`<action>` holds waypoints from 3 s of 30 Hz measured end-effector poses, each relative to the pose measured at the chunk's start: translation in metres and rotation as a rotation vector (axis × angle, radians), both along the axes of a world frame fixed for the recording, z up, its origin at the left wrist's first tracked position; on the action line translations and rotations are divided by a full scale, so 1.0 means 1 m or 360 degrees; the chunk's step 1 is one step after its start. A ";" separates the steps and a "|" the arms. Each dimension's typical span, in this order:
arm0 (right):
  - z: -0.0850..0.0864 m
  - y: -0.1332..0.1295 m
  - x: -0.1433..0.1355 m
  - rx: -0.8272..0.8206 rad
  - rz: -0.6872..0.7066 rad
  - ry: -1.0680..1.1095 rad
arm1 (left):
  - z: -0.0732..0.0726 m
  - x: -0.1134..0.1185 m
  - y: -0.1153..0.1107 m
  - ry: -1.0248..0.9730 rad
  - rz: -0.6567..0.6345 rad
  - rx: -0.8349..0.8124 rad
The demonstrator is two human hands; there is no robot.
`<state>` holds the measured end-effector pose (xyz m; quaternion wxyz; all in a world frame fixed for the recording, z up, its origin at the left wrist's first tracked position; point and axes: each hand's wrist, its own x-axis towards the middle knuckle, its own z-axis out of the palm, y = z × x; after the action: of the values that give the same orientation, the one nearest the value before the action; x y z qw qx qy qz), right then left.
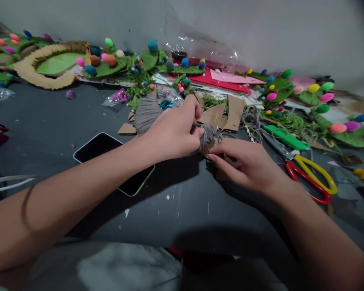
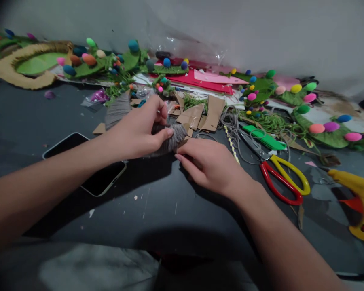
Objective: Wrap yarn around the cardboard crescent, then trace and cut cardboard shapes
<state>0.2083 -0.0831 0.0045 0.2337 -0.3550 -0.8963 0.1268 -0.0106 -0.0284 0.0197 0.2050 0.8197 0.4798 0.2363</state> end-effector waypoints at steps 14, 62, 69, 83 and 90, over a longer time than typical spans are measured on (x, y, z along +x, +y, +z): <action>0.001 0.016 0.014 -0.0117 -0.0236 0.0379 | 0.003 -0.003 -0.005 -0.0443 -0.0816 -0.0694; -0.004 0.006 -0.001 -0.0107 -0.0317 0.0358 | -0.002 0.005 0.003 -0.0724 -0.0154 -0.0271; 0.002 -0.004 -0.002 0.0041 -0.0203 0.0019 | -0.004 0.002 0.000 -0.0280 -0.0056 -0.0019; 0.010 0.003 0.007 0.0096 -0.0038 0.0090 | 0.010 0.004 -0.013 0.0012 -0.0487 -0.0489; 0.015 0.006 0.006 -0.0189 -0.0162 0.0286 | 0.009 0.001 -0.014 -0.0211 -0.0805 -0.0717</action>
<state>0.2147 -0.0771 0.0193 0.2978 -0.4005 -0.8434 0.1990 -0.0099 -0.0425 0.0291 0.4636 0.8297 0.2873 0.1187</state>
